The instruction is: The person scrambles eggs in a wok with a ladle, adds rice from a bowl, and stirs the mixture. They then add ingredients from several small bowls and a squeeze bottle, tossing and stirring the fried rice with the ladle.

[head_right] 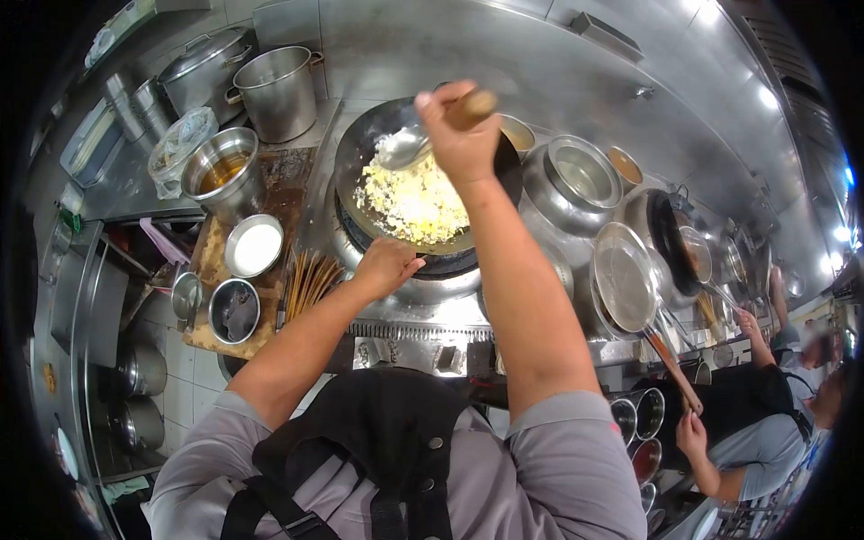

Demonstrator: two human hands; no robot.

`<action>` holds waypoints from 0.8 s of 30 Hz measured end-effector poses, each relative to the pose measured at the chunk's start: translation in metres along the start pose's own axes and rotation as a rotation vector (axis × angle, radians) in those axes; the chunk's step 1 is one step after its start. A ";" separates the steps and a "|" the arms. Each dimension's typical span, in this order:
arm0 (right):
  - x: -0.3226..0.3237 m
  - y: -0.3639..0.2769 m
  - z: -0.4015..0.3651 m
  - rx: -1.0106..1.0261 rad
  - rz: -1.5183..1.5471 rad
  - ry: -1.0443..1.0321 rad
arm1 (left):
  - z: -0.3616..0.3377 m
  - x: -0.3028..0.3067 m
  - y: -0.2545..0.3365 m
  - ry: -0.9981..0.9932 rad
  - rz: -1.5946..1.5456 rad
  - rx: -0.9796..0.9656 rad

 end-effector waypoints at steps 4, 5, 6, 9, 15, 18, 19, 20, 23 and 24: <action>0.020 0.021 0.024 -0.309 -0.008 0.036 | -0.002 -0.001 0.001 -0.006 -0.040 0.003; 0.026 0.000 0.029 -0.306 -0.007 0.038 | 0.000 0.000 0.001 -0.006 -0.037 0.000; 0.034 -0.028 0.026 -0.229 -0.081 0.078 | 0.002 0.001 0.001 -0.028 -0.006 0.011; 0.072 0.022 -0.008 -0.135 -0.189 0.103 | 0.003 0.002 0.001 -0.038 -0.032 0.041; 0.095 -0.038 0.012 -0.236 0.043 0.180 | 0.002 0.000 -0.003 0.023 -0.077 -0.005; 0.101 -0.020 -0.030 -0.236 0.101 0.210 | 0.001 -0.002 0.002 0.061 -0.055 0.012; 0.107 -0.021 -0.025 -0.231 0.097 0.210 | 0.002 -0.002 0.002 0.066 -0.056 0.006; 0.114 -0.021 -0.017 -0.249 0.129 0.215 | 0.000 -0.002 0.000 0.051 -0.082 0.006; 0.096 -0.059 -0.010 -0.253 0.167 0.178 | 0.000 -0.001 -0.003 0.053 -0.107 0.001; 0.084 -0.057 -0.026 -0.248 0.169 0.121 | -0.002 -0.002 -0.003 0.062 -0.114 -0.007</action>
Point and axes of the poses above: each hand's wrist, its own z-axis towards the middle knuckle, its own x-axis out of the back of the hand, y = z × x, the point moved 6 cm from there along z, towards the middle knuckle, and after that the axes turned 2 degrees about -y, right-handed, at the moved point
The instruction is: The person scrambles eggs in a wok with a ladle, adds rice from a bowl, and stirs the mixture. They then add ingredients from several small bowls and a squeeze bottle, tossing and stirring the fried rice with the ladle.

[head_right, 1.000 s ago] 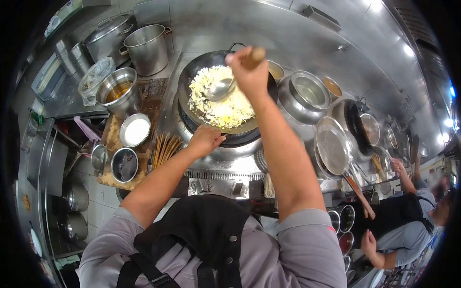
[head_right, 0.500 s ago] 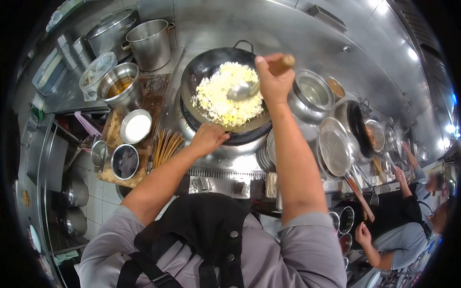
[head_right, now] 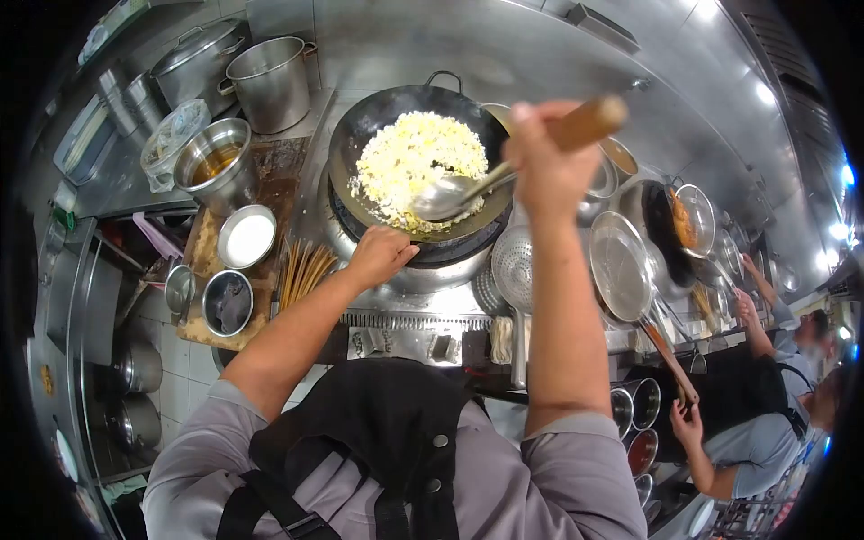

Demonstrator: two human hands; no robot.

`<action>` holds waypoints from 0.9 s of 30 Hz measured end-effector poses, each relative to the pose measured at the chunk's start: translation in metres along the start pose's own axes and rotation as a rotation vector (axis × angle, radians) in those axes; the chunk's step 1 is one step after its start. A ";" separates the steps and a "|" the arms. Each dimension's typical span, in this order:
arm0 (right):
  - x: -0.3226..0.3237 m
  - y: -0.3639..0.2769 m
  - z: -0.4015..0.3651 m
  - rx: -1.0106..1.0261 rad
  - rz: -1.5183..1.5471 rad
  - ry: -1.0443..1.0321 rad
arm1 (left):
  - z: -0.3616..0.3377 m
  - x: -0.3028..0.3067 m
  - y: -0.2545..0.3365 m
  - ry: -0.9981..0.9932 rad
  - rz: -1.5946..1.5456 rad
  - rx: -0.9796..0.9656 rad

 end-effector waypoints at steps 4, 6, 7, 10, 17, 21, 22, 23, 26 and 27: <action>-0.028 0.025 -0.009 -0.076 -0.031 -0.119 | 0.001 -0.001 0.002 -0.063 0.042 0.041; -0.044 0.010 -0.007 -0.083 -0.054 -0.096 | 0.000 -0.001 0.000 -0.043 0.022 0.037; -0.051 0.000 -0.020 0.027 -0.058 -0.135 | -0.001 0.002 -0.001 -0.027 -0.003 0.037; -0.058 0.032 -0.031 0.034 -0.159 -0.255 | 0.000 -0.002 0.002 -0.087 0.067 0.044; -0.057 0.062 -0.014 0.107 -0.203 -0.198 | -0.004 -0.002 0.003 -0.012 0.057 -0.016; -0.037 0.074 0.043 0.041 -0.272 -0.046 | -0.001 -0.002 0.004 -0.013 0.031 -0.020; -0.038 0.050 0.047 0.024 -0.205 -0.024 | -0.001 -0.002 0.003 -0.024 0.056 -0.012; -0.037 0.032 0.043 0.005 -0.138 -0.005 | 0.001 -0.001 0.002 -0.034 0.079 0.000; 0.008 0.078 0.028 0.133 -0.305 0.006 | 0.002 -0.002 0.003 -0.025 0.066 -0.002; 0.019 0.092 0.034 0.109 -0.356 0.013 | 0.003 -0.003 0.003 -0.021 0.064 -0.006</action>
Point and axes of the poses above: each hand's wrist, its own z-axis towards the middle knuckle, its own x-axis out of the back of the hand, y = z × x, the point moved 6 cm from there along z, towards the middle knuckle, and after that the axes turned 2 degrees about -y, right-handed, at the moved point
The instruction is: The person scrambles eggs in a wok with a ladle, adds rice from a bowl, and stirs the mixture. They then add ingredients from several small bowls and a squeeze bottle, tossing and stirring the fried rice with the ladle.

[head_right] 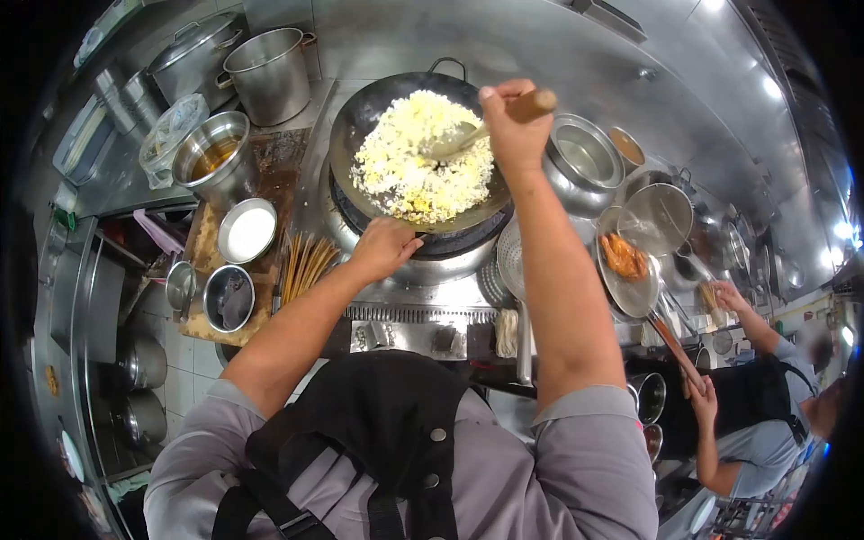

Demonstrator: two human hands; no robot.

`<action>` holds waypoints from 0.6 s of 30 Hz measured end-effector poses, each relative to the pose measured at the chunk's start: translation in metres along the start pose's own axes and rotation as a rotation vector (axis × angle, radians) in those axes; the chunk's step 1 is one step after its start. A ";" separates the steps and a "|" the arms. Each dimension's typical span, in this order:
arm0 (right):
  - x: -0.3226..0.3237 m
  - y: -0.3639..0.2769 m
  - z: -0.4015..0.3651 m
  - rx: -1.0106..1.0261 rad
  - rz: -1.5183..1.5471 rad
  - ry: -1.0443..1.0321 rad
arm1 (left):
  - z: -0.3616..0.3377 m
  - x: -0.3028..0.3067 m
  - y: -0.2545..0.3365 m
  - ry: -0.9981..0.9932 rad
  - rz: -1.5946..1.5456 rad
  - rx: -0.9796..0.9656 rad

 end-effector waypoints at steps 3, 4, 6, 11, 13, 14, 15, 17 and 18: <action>0.014 -0.060 0.024 -0.056 0.197 0.021 | -0.001 0.003 0.001 0.001 -0.018 0.002; 0.021 -0.074 0.020 -0.103 0.234 0.046 | 0.001 0.004 0.000 0.005 -0.016 -0.003; 0.028 -0.070 0.001 -0.090 0.103 0.093 | -0.001 -0.001 -0.004 -0.026 -0.017 0.045; 0.030 -0.073 -0.002 -0.105 0.262 0.091 | 0.000 -0.002 -0.005 0.002 -0.034 0.023; 0.020 -0.106 -0.016 -0.092 0.368 0.055 | 0.001 -0.002 -0.007 -0.011 -0.041 0.032; 0.010 -0.089 -0.025 -0.095 0.370 0.055 | 0.000 -0.004 -0.007 -0.029 -0.055 0.038; 0.001 -0.058 -0.041 -0.115 0.356 0.029 | -0.003 -0.007 -0.006 -0.037 -0.059 0.042; -0.009 -0.042 -0.031 -0.170 0.320 0.010 | 0.001 -0.008 -0.006 -0.078 -0.031 0.057; -0.013 -0.060 -0.021 -0.165 0.325 0.005 | 0.002 -0.007 -0.006 -0.071 -0.025 0.060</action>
Point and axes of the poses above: each hand's wrist, its own z-axis towards the middle knuckle, its own x-axis out of the back of the hand, y = z × x, the point moved 6 cm from there along z, towards the middle knuckle, and after that the axes turned 2 degrees about -y, right-handed, at the moved point
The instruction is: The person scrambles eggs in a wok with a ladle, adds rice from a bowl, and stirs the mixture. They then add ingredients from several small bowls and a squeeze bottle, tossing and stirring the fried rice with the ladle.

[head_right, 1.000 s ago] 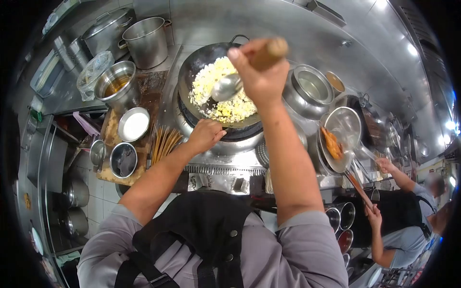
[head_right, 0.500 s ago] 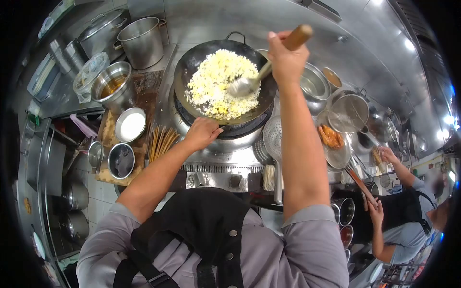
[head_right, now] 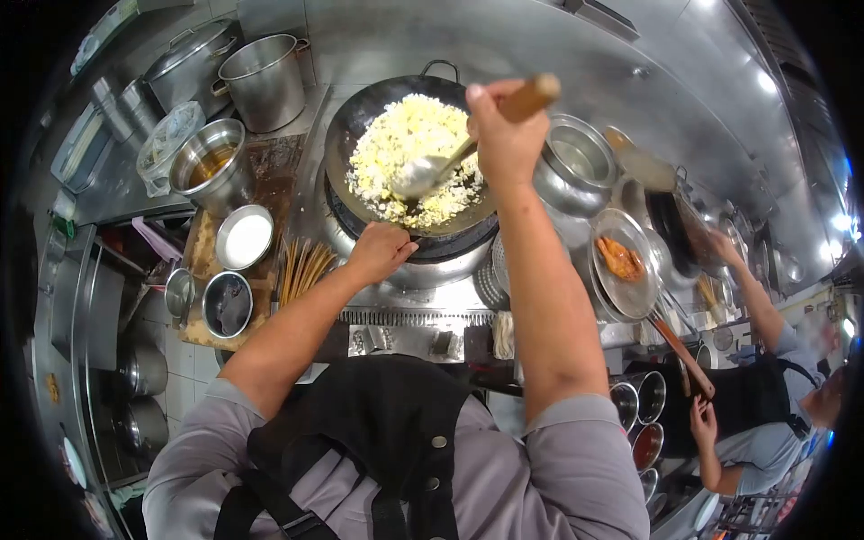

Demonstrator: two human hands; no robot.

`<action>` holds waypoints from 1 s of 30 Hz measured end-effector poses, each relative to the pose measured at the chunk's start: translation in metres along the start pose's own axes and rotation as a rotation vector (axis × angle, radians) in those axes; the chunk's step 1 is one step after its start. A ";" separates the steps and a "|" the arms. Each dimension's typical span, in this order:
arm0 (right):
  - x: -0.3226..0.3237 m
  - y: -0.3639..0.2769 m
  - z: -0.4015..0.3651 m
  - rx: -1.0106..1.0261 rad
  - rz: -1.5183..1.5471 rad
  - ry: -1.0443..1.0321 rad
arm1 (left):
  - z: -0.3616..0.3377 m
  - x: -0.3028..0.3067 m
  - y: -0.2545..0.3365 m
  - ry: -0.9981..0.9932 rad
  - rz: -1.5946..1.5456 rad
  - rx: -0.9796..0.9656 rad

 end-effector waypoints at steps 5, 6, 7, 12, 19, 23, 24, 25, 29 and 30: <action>-0.040 0.014 -0.024 0.209 -0.096 -0.133 | 0.000 0.000 -0.001 -0.033 0.049 -0.026; -0.042 0.031 -0.021 0.209 -0.156 -0.186 | -0.001 -0.001 0.001 -0.047 0.058 -0.026; -0.044 0.029 0.001 0.099 -0.202 -0.196 | -0.001 -0.004 0.000 -0.047 0.060 -0.011; -0.028 0.005 0.025 0.223 -0.058 -0.062 | -0.001 0.000 0.000 -0.055 0.054 -0.010; 0.008 -0.015 0.056 0.131 0.000 0.120 | 0.005 0.002 0.001 -0.047 0.042 -0.021; 0.038 0.040 0.034 0.144 -0.025 0.118 | -0.003 -0.004 0.001 0.011 0.017 -0.026; 0.040 0.024 0.035 0.145 -0.029 0.122 | -0.002 -0.004 0.000 0.033 0.008 -0.042; 0.041 0.002 0.041 0.098 0.023 0.136 | -0.001 -0.003 0.000 0.036 0.017 -0.033; 0.038 -0.018 0.013 0.058 -0.006 0.162 | 0.001 0.001 0.003 -0.014 0.032 0.013; 0.045 0.000 -0.003 0.060 0.047 0.163 | -0.004 -0.004 0.003 -0.029 0.024 0.016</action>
Point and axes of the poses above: each hand's wrist, its own z-axis towards the middle knuckle, its own x-axis out of the back of the hand, y = z × x, the point moved 6 cm from there along z, towards the middle knuckle, and after that the axes turned 2 degrees about -y, right-handed, at the moved point
